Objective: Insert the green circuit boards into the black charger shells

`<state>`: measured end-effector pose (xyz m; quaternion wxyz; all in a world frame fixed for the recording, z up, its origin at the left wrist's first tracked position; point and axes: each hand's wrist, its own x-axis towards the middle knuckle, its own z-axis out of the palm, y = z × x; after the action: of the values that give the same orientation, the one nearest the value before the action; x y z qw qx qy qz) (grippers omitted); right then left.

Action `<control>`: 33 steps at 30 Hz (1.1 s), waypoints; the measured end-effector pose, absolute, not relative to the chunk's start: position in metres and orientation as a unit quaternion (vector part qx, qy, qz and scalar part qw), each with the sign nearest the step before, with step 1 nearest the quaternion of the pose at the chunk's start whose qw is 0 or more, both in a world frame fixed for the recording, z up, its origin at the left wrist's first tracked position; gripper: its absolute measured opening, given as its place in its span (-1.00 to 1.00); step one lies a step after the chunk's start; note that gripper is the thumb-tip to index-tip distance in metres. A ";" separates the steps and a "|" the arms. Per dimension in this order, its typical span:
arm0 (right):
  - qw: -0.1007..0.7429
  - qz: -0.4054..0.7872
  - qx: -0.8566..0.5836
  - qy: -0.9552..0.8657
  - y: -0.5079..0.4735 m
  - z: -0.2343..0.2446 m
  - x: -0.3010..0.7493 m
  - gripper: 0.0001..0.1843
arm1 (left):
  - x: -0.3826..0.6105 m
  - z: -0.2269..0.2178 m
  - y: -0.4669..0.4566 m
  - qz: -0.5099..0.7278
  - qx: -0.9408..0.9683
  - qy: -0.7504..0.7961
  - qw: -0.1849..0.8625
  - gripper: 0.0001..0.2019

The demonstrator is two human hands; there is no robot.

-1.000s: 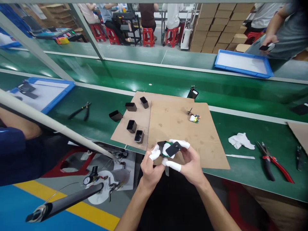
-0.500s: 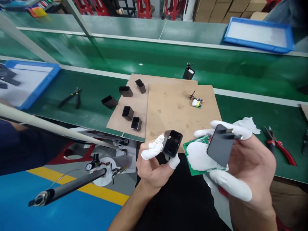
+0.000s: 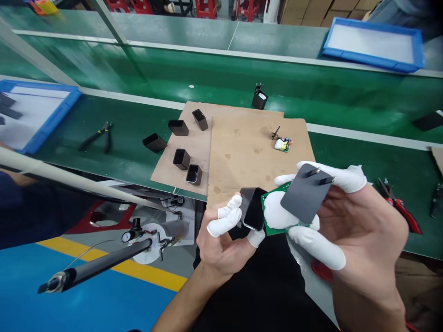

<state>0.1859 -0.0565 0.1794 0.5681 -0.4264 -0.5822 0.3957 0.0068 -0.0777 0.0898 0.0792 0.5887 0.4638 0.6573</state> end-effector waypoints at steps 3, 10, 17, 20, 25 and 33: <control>0.563 0.390 -0.427 -0.590 -0.054 0.179 0.185 -0.25 | 0.007 0.092 -0.079 0.650 0.593 0.470 0.073 -0.38; 0.556 0.378 -0.432 -0.601 -0.054 0.178 0.181 -0.21 | 0.005 0.095 -0.082 0.643 0.610 0.459 0.056 -0.34; 0.549 0.360 -0.419 -0.627 -0.054 0.178 0.180 -0.14 | -0.001 0.096 -0.083 0.627 0.634 0.452 0.037 -0.37; 0.550 0.350 -0.416 -0.634 -0.054 0.179 0.178 -0.14 | -0.002 0.096 -0.083 0.628 0.634 0.450 0.045 -0.35; 0.540 0.318 -0.426 -0.653 -0.056 0.178 0.177 -0.11 | -0.003 0.096 -0.083 0.619 0.639 0.457 0.023 -0.35; 0.523 0.282 -0.447 -0.669 -0.061 0.173 0.177 -0.06 | -0.003 0.093 -0.084 0.630 0.632 0.450 0.037 -0.34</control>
<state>0.1770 -0.0605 0.1725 0.5234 -0.4467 -0.6686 0.2820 -0.0025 -0.0838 0.0935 0.0370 0.6319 0.4500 0.6299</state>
